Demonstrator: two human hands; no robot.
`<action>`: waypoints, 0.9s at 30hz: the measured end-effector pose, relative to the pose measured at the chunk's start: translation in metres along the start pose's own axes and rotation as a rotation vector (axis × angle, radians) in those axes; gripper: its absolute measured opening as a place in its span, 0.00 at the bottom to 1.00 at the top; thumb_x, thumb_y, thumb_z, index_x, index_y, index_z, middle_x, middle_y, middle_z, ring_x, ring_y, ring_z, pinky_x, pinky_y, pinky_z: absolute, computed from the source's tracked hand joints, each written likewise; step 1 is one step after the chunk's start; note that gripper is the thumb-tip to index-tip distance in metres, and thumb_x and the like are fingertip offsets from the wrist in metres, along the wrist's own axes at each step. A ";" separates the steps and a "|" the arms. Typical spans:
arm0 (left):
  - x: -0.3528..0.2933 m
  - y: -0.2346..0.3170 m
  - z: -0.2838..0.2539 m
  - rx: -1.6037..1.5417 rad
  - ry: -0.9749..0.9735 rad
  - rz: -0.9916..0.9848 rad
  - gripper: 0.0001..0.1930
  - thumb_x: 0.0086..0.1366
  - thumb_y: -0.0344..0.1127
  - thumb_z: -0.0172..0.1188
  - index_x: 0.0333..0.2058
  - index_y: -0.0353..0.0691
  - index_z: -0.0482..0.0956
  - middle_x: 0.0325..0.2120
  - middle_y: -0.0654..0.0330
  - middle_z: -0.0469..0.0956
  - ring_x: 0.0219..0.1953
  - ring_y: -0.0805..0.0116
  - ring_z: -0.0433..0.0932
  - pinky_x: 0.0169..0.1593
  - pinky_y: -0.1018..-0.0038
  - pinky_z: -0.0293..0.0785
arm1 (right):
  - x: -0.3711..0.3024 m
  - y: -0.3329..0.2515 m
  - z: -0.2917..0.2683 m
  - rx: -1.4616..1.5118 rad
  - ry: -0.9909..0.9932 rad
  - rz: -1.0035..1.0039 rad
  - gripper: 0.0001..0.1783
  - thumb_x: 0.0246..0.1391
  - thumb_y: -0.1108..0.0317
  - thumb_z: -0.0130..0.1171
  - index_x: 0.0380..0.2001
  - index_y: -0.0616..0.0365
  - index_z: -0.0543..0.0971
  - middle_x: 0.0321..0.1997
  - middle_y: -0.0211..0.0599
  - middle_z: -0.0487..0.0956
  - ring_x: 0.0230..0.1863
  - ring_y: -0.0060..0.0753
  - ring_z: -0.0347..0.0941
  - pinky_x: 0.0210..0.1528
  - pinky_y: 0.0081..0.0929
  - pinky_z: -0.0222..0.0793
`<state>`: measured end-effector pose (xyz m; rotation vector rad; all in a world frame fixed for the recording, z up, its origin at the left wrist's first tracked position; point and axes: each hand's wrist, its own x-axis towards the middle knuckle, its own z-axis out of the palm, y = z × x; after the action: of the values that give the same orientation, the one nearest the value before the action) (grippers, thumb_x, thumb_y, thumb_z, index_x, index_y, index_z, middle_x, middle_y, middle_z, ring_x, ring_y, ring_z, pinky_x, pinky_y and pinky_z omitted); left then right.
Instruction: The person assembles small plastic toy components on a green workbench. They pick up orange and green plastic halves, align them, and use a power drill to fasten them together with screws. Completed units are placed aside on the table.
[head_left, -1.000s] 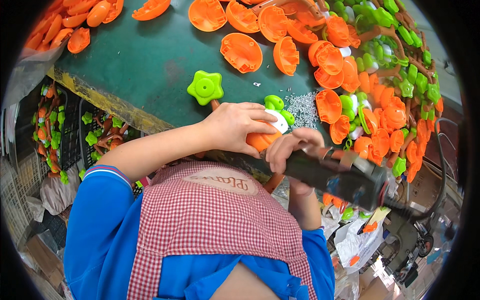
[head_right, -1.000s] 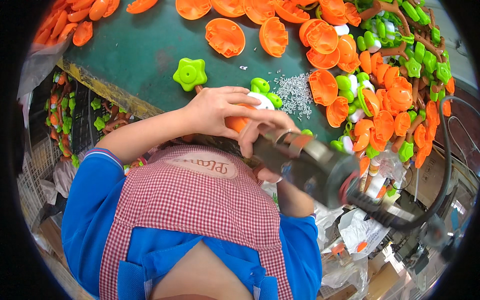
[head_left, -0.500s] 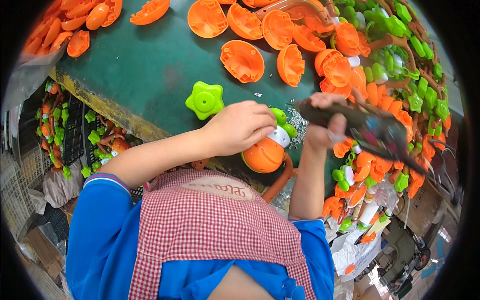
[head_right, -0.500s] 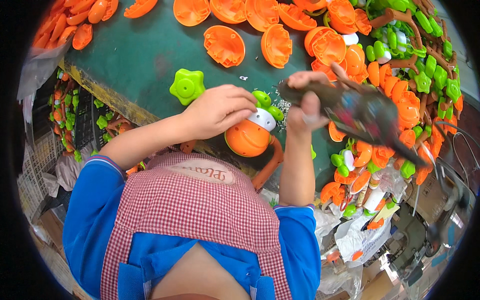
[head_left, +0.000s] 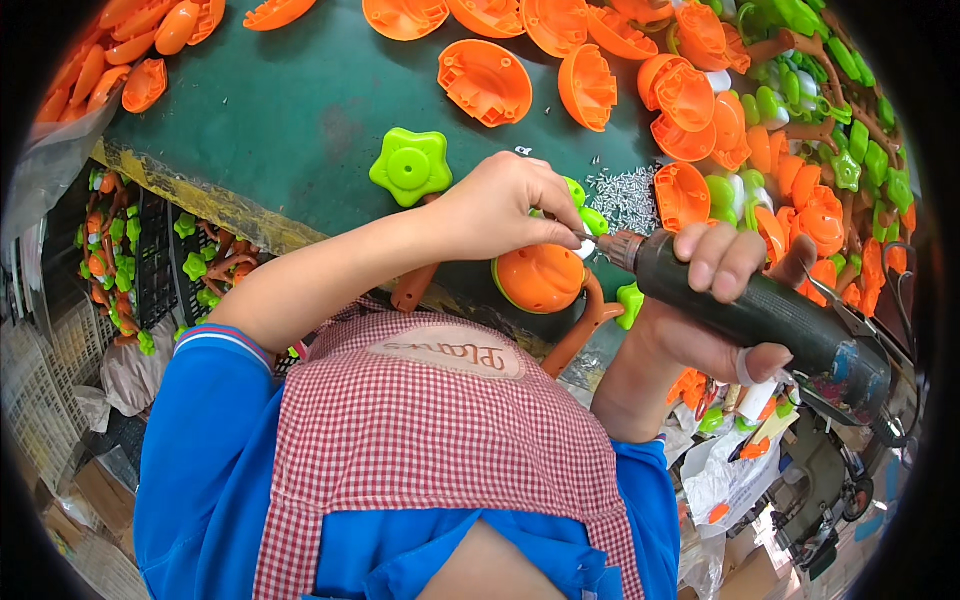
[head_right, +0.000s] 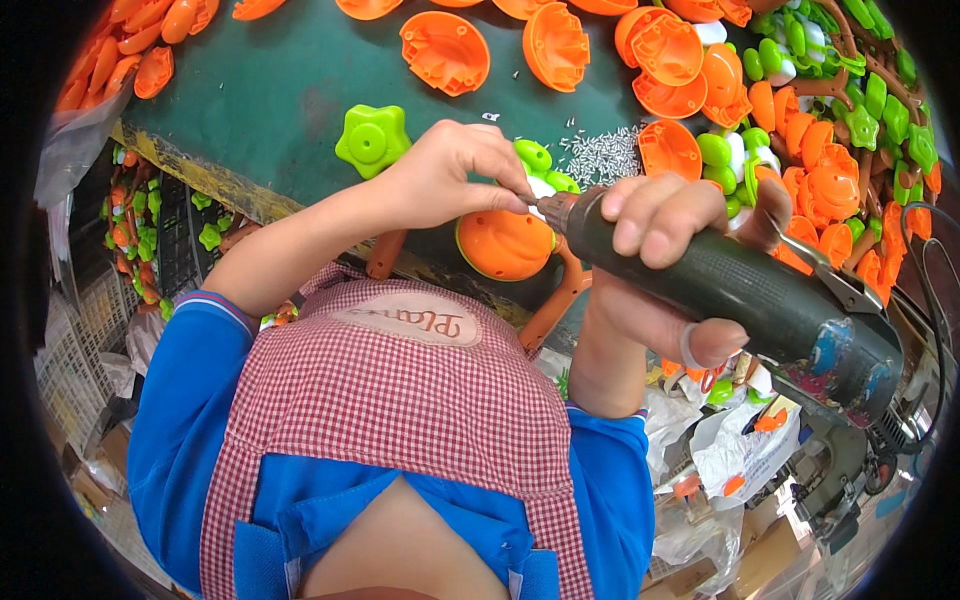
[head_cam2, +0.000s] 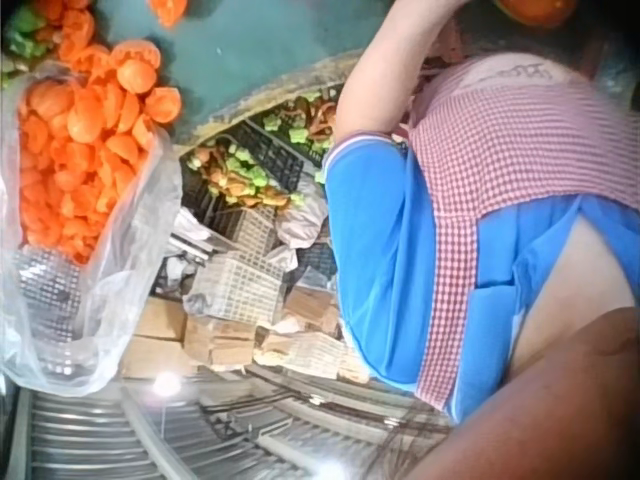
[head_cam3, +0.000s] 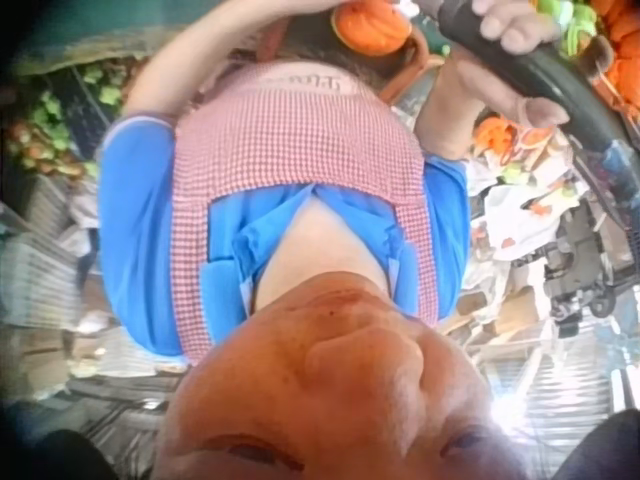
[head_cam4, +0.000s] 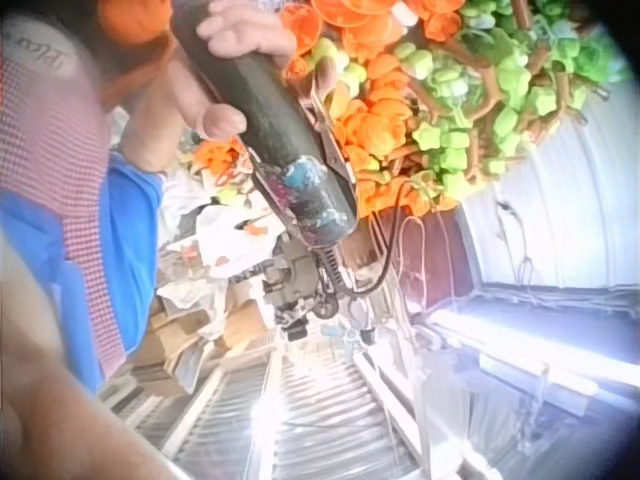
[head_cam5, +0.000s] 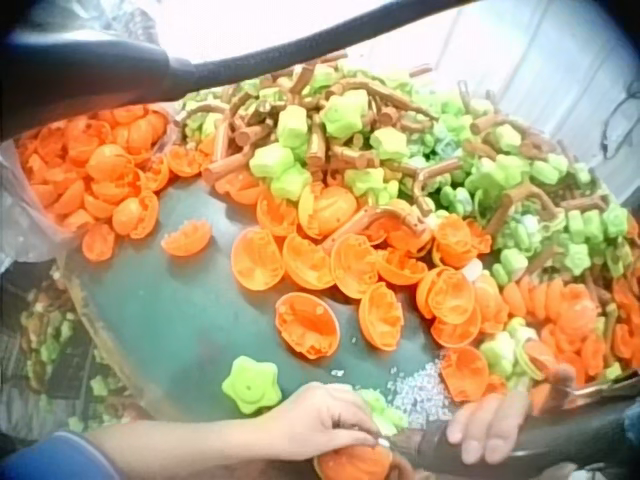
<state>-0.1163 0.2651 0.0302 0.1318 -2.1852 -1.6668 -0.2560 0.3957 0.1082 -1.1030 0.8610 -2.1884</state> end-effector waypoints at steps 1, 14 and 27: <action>-0.002 0.001 0.000 -0.005 0.004 0.029 0.07 0.50 0.28 0.70 0.30 0.37 0.85 0.27 0.61 0.81 0.33 0.64 0.78 0.38 0.70 0.74 | 0.000 -0.003 0.000 0.016 0.003 0.005 0.50 0.52 0.36 0.60 0.68 0.52 0.55 0.30 0.33 0.73 0.30 0.31 0.70 0.39 0.36 0.69; -0.037 0.027 0.007 0.534 -0.102 -0.351 0.49 0.41 0.61 0.73 0.56 0.34 0.70 0.39 0.50 0.80 0.44 0.51 0.78 0.50 0.58 0.73 | -0.022 0.003 0.031 -0.075 -0.002 0.082 0.54 0.47 0.33 0.64 0.64 0.57 0.55 0.28 0.36 0.74 0.29 0.33 0.71 0.38 0.37 0.71; -0.026 0.024 0.005 0.516 -0.293 -0.455 0.38 0.41 0.68 0.69 0.36 0.34 0.79 0.30 0.51 0.81 0.36 0.52 0.82 0.42 0.61 0.77 | -0.030 0.011 0.045 -0.325 -0.041 0.452 0.46 0.44 0.42 0.71 0.57 0.56 0.61 0.27 0.37 0.73 0.28 0.33 0.71 0.36 0.35 0.70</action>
<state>-0.0906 0.2842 0.0457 0.5968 -2.9453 -1.3431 -0.2006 0.3959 0.1057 -0.9742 1.3355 -1.6862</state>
